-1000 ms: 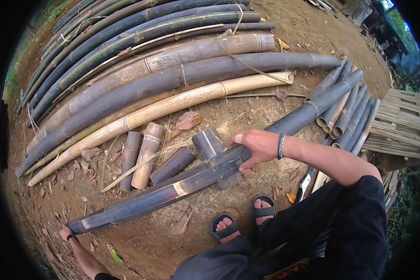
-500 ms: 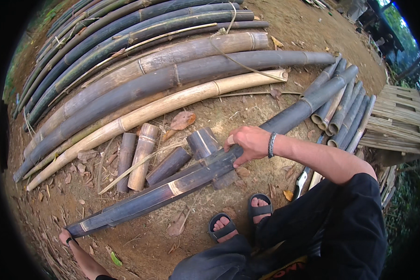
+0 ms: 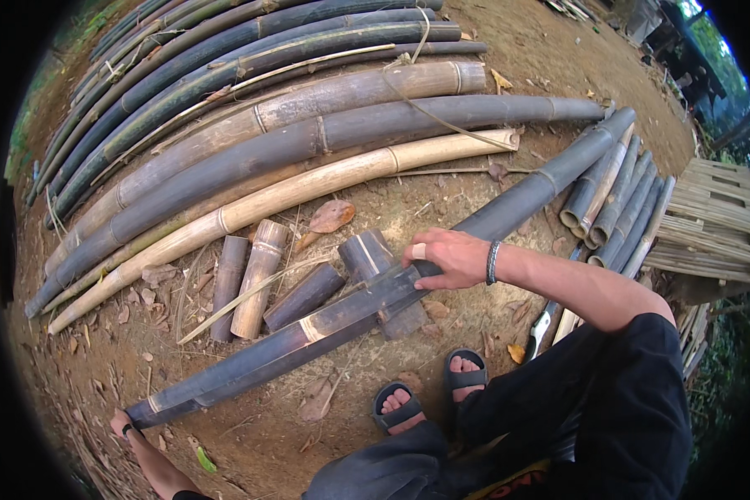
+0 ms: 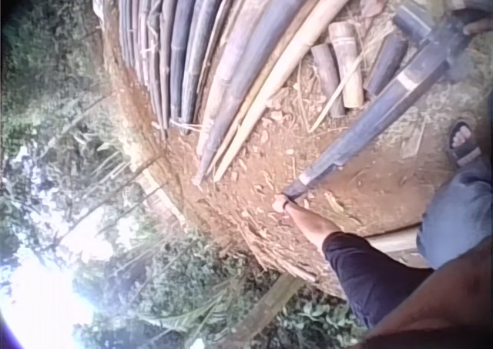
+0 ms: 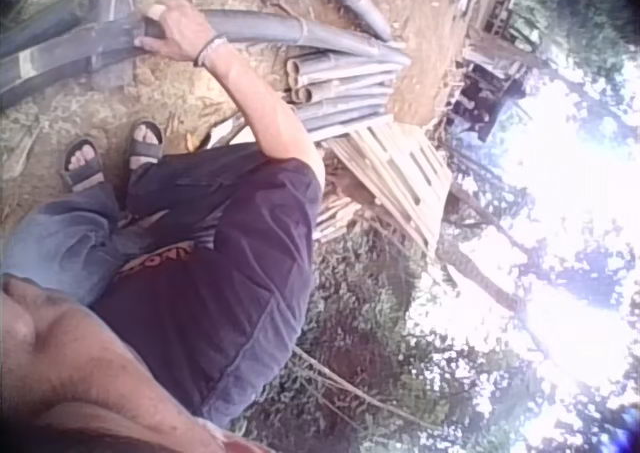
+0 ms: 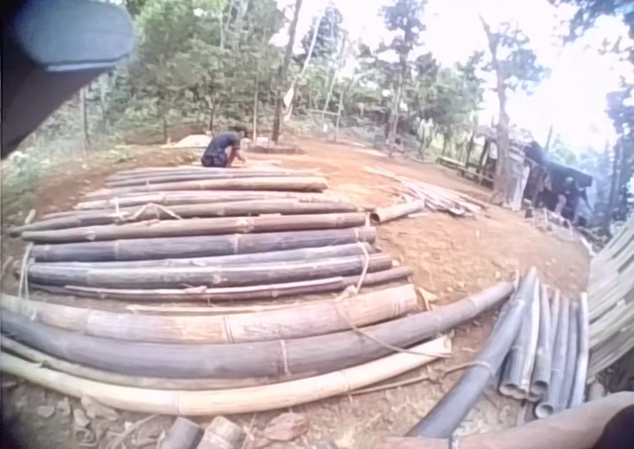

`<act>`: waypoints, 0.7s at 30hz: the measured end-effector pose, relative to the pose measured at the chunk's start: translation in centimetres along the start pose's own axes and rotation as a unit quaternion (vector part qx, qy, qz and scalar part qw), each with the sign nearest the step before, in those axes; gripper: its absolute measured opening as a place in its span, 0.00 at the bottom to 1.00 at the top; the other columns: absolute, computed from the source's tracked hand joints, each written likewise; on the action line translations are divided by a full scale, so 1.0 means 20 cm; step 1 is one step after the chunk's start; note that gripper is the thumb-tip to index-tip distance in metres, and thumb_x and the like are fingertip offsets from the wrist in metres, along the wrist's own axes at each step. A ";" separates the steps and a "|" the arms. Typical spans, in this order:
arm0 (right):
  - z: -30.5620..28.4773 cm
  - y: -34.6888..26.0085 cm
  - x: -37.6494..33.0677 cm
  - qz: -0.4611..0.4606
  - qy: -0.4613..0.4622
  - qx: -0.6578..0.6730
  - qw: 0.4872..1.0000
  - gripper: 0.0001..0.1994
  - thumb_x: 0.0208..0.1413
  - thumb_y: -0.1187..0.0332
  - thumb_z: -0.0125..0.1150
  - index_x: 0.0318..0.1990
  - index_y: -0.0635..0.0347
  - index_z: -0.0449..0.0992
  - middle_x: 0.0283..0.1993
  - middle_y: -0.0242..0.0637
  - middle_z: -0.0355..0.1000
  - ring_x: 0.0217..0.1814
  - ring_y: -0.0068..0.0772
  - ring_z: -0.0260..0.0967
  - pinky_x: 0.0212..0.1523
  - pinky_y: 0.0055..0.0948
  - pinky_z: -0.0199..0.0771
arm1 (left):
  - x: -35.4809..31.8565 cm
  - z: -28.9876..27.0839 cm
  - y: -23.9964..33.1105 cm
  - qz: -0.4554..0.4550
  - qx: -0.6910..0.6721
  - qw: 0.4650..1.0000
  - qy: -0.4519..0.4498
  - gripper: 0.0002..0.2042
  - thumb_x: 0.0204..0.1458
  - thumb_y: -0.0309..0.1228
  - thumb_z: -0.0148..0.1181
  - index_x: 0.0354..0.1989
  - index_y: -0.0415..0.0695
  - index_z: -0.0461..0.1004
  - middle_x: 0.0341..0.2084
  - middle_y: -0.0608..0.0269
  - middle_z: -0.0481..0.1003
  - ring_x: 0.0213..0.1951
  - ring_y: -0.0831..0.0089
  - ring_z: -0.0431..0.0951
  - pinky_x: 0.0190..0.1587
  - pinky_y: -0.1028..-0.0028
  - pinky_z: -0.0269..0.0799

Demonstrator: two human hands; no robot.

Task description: The person saws a bamboo pole, sets it aside, and then moves other bamboo poles around in the workspace.

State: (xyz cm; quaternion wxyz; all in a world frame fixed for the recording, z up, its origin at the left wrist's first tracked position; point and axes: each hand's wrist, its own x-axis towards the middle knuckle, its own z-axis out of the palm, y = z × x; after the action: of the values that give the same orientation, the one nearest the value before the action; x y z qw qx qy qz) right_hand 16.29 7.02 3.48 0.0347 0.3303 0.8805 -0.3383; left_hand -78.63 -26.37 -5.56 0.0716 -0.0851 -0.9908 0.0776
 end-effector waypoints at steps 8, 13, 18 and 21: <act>0.04 0.07 -0.03 -0.031 0.022 -0.040 0.999 0.34 0.48 0.50 0.68 0.61 0.52 0.66 0.52 0.46 0.68 0.56 0.50 0.66 0.58 0.46 0.66 | -0.05 -0.01 0.04 0.003 0.021 0.999 -0.037 0.32 0.56 0.57 0.52 0.45 0.33 0.80 0.45 0.40 0.79 0.52 0.45 0.78 0.54 0.54 0.71; 0.05 0.07 0.01 0.023 -0.056 -0.139 0.988 0.42 0.35 0.51 0.78 0.59 0.53 0.65 0.53 0.48 0.68 0.57 0.52 0.66 0.59 0.48 0.65 | -0.10 0.03 0.05 0.023 0.048 0.999 -0.001 0.33 0.55 0.58 0.53 0.42 0.33 0.81 0.41 0.42 0.80 0.48 0.46 0.79 0.50 0.55 0.73; 0.10 0.07 -0.02 0.054 -0.046 -0.176 0.982 0.43 0.33 0.57 0.80 0.59 0.52 0.61 0.51 0.45 0.70 0.58 0.52 0.68 0.57 0.46 0.68 | -0.14 0.09 0.05 0.008 0.044 0.997 0.062 0.34 0.55 0.60 0.53 0.41 0.33 0.81 0.38 0.43 0.80 0.43 0.47 0.80 0.46 0.56 0.75; 0.07 0.07 -0.04 0.084 -0.066 -0.160 0.981 0.43 0.33 0.56 0.80 0.59 0.52 0.62 0.52 0.43 0.70 0.56 0.49 0.69 0.58 0.44 0.68 | -0.14 0.12 0.04 -0.003 0.040 0.994 0.102 0.35 0.54 0.61 0.53 0.40 0.33 0.81 0.37 0.45 0.80 0.41 0.48 0.81 0.43 0.56 0.76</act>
State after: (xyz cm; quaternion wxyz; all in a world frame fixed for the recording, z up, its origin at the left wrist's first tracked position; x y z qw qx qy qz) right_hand 17.59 6.39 1.80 0.1736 0.3706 0.8880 -0.2099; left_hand -76.15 -26.45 -8.48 0.1761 -0.0866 -0.9746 0.1076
